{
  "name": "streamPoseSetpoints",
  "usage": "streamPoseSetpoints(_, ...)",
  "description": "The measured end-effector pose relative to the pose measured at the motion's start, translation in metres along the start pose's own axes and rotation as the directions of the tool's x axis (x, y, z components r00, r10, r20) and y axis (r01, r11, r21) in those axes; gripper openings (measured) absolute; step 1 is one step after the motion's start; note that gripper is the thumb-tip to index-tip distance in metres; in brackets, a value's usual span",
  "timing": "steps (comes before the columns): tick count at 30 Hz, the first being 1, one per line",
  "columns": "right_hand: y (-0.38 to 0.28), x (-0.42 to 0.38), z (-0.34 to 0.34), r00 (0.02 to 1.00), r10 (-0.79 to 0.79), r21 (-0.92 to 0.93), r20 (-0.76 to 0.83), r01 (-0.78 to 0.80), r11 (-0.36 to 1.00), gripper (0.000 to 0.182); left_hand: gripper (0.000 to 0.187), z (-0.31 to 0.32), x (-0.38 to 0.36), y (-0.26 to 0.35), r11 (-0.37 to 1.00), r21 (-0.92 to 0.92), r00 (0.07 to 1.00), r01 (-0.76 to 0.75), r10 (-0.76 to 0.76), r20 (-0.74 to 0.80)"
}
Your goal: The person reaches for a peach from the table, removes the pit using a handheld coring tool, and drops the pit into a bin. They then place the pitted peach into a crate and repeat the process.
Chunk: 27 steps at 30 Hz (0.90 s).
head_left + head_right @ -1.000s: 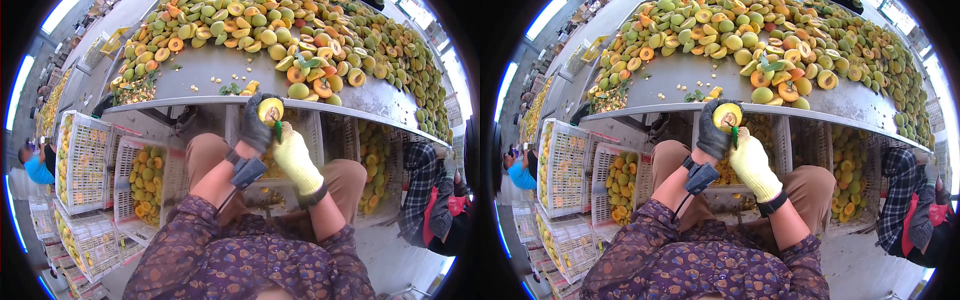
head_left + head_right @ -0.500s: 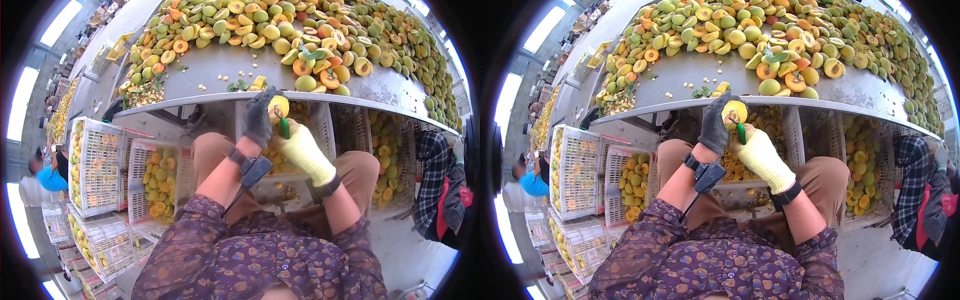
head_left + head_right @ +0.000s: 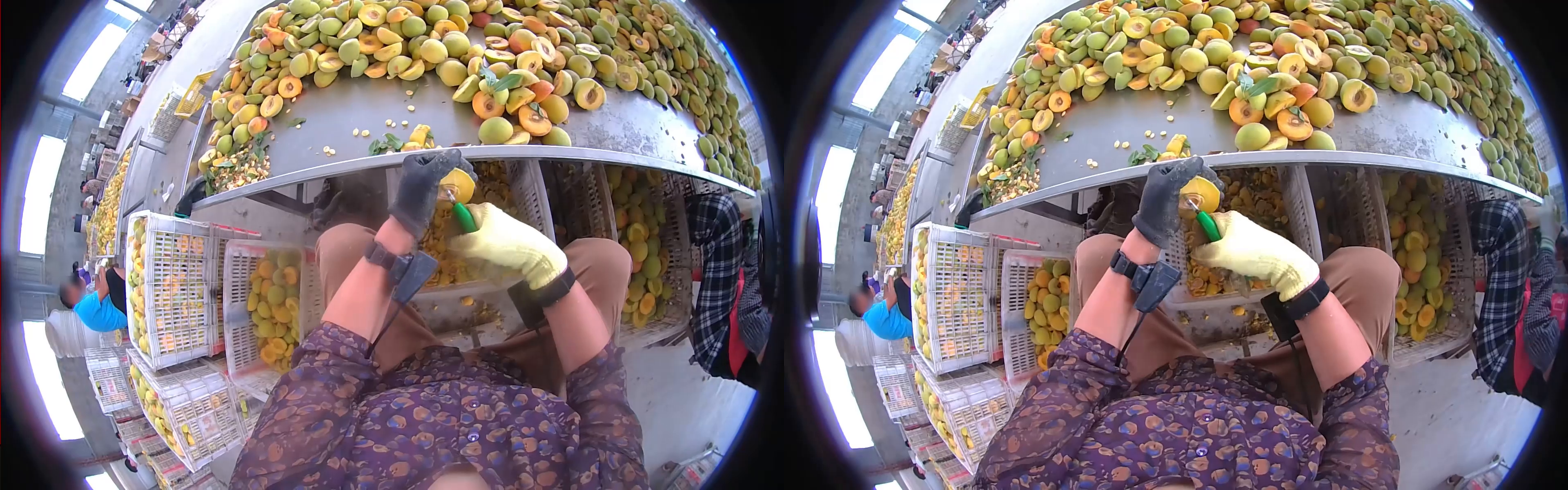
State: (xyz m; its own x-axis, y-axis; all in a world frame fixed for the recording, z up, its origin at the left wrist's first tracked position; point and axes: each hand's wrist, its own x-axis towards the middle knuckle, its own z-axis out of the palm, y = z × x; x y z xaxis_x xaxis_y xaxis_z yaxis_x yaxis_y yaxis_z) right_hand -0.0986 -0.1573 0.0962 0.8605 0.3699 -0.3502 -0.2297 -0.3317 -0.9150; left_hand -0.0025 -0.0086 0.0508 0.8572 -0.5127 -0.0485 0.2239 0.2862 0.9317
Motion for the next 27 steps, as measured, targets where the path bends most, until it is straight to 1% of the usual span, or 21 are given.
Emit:
streamPoseSetpoints(2, -0.005, -0.004, -0.001, 0.999, 0.026, 0.038, 0.025, -0.027, 0.999, 0.017, 0.028, 0.006, -0.002, 0.009, 0.987, 0.130, 0.994, -0.098, 0.090, 0.066)
streamPoseSetpoints(3, 0.000, 0.000, 0.000, 0.999, -0.019, 0.014, 0.026, 0.019, 1.000, 0.025, 0.028, 0.006, 0.000, 0.008, 0.983, 0.159, 0.994, -0.089, 0.078, 0.075)
streamPoseSetpoints(4, 0.002, -0.001, 0.001, 0.999, -0.023, 0.009, 0.023, 0.023, 1.000, 0.025, 0.028, 0.004, 0.000, 0.006, 0.982, 0.160, 0.993, -0.096, 0.084, 0.078)
streamPoseSetpoints(6, 0.001, -0.006, 0.005, 0.998, 0.020, 0.014, 0.057, -0.021, 1.000, 0.029, 0.028, 0.002, -0.001, 0.006, 0.941, 0.329, 0.988, -0.073, 0.023, 0.154)
streamPoseSetpoints(7, 0.004, -0.006, 0.006, 0.995, 0.002, 0.082, 0.096, -0.010, 0.997, 0.028, 0.034, 0.005, -0.005, 0.006, 0.935, 0.331, 0.986, -0.126, 0.082, 0.143)
streamPoseSetpoints(8, 0.009, -0.005, 0.010, 0.995, 0.000, 0.080, 0.096, -0.007, 0.997, 0.028, 0.034, 0.008, -0.009, 0.007, 0.935, 0.331, 0.986, -0.129, 0.086, 0.143)
streamPoseSetpoints(10, 0.024, 0.000, 0.017, 0.974, -0.132, 0.456, 0.186, 0.033, 0.889, 0.024, 0.040, 0.018, -0.012, 0.014, 0.981, 0.064, 0.971, -0.186, 0.173, 0.167)
streamPoseSetpoints(11, 0.027, 0.004, 0.017, 0.973, -0.169, 0.417, 0.155, 0.091, 0.904, 0.021, 0.044, 0.013, -0.011, 0.007, 0.984, 0.031, 0.969, -0.178, 0.169, 0.179)
streamPoseSetpoints(12, 0.026, 0.003, 0.015, 0.974, -0.162, 0.406, 0.157, 0.086, 0.910, 0.021, 0.044, 0.014, -0.011, 0.003, 0.983, 0.020, 0.968, -0.184, 0.178, 0.177)
streamPoseSetpoints(13, 0.024, 0.003, 0.014, 0.979, -0.116, 0.373, 0.166, 0.047, 0.927, 0.021, 0.043, 0.015, -0.011, -0.001, 0.983, -0.162, 0.991, -0.086, 0.100, 0.084)
streamPoseSetpoints(14, 0.021, 0.005, 0.012, 0.982, -0.074, 0.336, 0.175, 0.011, 0.942, 0.021, 0.043, 0.013, -0.009, -0.005, 0.939, -0.345, 1.000, -0.007, 0.009, 0.006)
streamPoseSetpoints(15, 0.019, 0.007, 0.010, 0.979, -0.078, 0.321, 0.186, 0.014, 0.947, 0.021, 0.042, -0.003, 0.000, -0.025, 0.983, -0.066, 0.985, -0.174, 0.173, -0.010)
streamPoseSetpoints(16, 0.020, 0.006, 0.007, 0.985, -0.064, 0.270, 0.163, 0.018, 0.963, 0.022, 0.042, -0.006, 0.005, -0.029, 0.980, -0.066, 0.982, -0.189, 0.188, -0.021)
streamPoseSetpoints(18, 0.022, 0.001, 0.004, 0.987, -0.049, 0.211, 0.151, 0.016, 0.977, 0.023, 0.039, -0.009, 0.009, -0.033, 0.970, -0.106, 0.971, -0.220, 0.207, -0.122)
streamPoseSetpoints(19, 0.021, -0.006, 0.003, 0.963, -0.043, 0.149, 0.267, 0.003, 0.989, 0.025, 0.038, -0.008, 0.002, -0.034, 0.933, 0.089, 0.919, -0.349, 0.360, -0.161)
streamPoseSetpoints(20, 0.021, -0.012, 0.006, 0.925, -0.030, 0.089, 0.378, -0.004, 0.996, 0.027, 0.041, -0.015, 0.009, -0.027, 0.891, -0.413, 0.962, -0.188, 0.081, -0.261)
streamPoseSetpoints(21, 0.029, -0.015, 0.016, 0.909, -0.087, 0.055, 0.406, 0.071, 0.996, 0.031, 0.044, -0.031, 0.019, -0.031, 0.793, -0.598, 0.986, -0.117, 0.020, -0.166)
streamPoseSetpoints(22, 0.039, -0.015, 0.023, 0.921, -0.029, -0.009, 0.388, 0.035, 0.999, 0.033, 0.048, -0.041, 0.022, -0.027, 0.660, -0.751, 0.998, -0.032, -0.018, -0.058)
streamPoseSetpoints(24, 0.050, -0.019, 0.023, 0.929, -0.007, -0.001, 0.371, 0.008, 1.000, 0.036, 0.052, -0.041, 0.019, -0.013, 0.665, -0.747, 0.998, -0.014, -0.041, -0.055)
streamPoseSetpoints(26, 0.069, -0.019, 0.020, 0.950, 0.037, 0.287, 0.311, -0.131, 0.949, 0.038, 0.057, -0.042, 0.006, -0.003, 0.672, -0.740, 0.996, 0.023, -0.081, -0.043)
streamPoseSetpoints(27, 0.049, -0.015, 0.022, 0.910, 0.364, -0.135, 0.198, -0.342, 0.930, 0.031, 0.051, -0.048, -0.003, 0.003, 0.928, -0.222, 0.945, -0.300, 0.258, -0.200)
